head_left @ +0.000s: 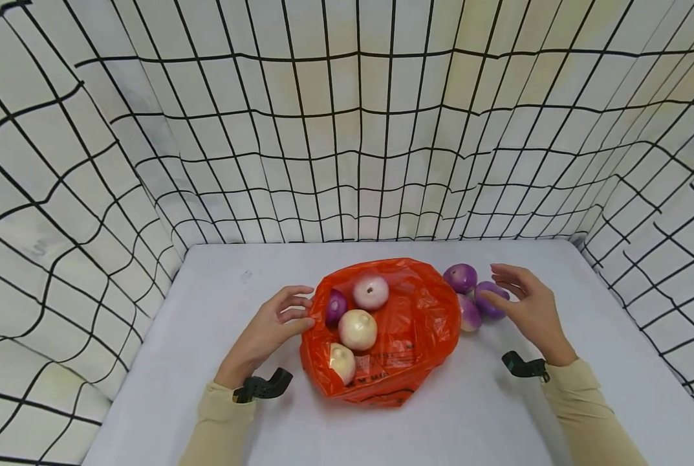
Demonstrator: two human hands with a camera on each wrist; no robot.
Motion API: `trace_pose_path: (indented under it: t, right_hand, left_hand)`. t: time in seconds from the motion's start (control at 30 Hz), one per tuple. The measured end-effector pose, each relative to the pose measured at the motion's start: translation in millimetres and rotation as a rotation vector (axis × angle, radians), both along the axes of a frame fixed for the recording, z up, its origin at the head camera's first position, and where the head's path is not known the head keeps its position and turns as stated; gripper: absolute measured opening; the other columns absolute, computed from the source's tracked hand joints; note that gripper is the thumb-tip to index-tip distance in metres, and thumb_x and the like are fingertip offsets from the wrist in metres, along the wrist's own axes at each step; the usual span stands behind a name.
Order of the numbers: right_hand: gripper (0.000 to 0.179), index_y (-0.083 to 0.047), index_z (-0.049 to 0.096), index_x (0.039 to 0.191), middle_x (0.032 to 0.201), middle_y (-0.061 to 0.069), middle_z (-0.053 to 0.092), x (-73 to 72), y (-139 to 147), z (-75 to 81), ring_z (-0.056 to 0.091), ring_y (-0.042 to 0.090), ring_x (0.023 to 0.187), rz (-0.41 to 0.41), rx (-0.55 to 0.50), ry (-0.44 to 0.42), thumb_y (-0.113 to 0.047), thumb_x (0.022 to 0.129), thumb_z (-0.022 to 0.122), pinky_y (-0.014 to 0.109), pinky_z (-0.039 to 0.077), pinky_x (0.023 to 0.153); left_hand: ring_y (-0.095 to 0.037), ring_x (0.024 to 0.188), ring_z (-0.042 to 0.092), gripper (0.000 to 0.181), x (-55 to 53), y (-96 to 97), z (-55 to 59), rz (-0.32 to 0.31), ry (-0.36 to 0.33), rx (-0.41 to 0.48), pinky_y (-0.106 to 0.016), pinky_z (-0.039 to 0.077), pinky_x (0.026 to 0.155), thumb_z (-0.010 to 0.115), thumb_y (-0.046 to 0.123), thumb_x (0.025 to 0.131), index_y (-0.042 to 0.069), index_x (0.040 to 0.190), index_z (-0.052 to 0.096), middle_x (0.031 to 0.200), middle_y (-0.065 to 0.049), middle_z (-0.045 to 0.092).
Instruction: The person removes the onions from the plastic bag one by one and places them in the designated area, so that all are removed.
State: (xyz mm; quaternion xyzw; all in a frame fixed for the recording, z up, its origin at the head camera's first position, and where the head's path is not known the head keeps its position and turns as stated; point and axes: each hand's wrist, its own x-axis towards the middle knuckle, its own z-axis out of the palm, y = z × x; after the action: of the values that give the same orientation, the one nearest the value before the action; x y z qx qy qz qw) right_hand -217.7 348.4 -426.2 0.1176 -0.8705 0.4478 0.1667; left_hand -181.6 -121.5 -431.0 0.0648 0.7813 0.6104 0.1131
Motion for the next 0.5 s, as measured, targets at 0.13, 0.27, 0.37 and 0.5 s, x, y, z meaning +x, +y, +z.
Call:
trace_pose_path:
  t: [0.13,0.27,0.37,0.5]
  right_hand:
    - [0.055,-0.009,0.063,0.138,0.134,0.016,0.065,-0.6,-10,5.9,0.058,-0.015,0.112,0.017,0.004,0.013,-0.014,0.087,0.084,-0.001,0.043,0.096]
    - [0.053,-0.008,0.063,0.136,0.134,0.014,0.066,-1.5,-20,10.6,0.058,-0.016,0.111,0.029,0.022,0.018,-0.015,0.088,0.083,-0.001,0.044,0.096]
    - [0.053,-0.007,0.063,0.136,0.133,0.015,0.066,-2.6,-26,13.3,0.059,-0.014,0.111,0.042,0.032,0.018,-0.016,0.088,0.083,0.001,0.044,0.096]
    - [0.052,-0.006,0.063,0.136,0.132,0.018,0.066,-4.0,-34,16.6,0.061,-0.011,0.111,0.072,0.029,0.023,-0.014,0.089,0.082,0.003,0.046,0.097]
  left_hand:
    - [-0.029,0.125,0.063,0.06,-1.5,-0.3,-1.2,-0.004,0.005,0.004,-0.036,0.06,0.101,0.075,0.021,0.095,0.013,0.148,0.047,0.138,-0.017,0.057]
    - [-0.029,0.124,0.063,0.059,-2.1,-0.2,-0.7,-0.003,0.009,0.007,-0.036,0.06,0.101,0.074,0.019,0.095,0.013,0.148,0.047,0.137,-0.016,0.057]
    - [-0.028,0.124,0.064,0.06,-1.1,-0.8,0.0,0.0,0.009,0.006,-0.035,0.06,0.1,0.074,0.019,0.095,0.012,0.148,0.047,0.137,-0.017,0.057]
    - [-0.027,0.123,0.064,0.061,0.4,-2.1,0.1,0.001,0.011,0.011,-0.035,0.06,0.1,0.074,0.019,0.095,0.01,0.149,0.046,0.137,-0.018,0.057]
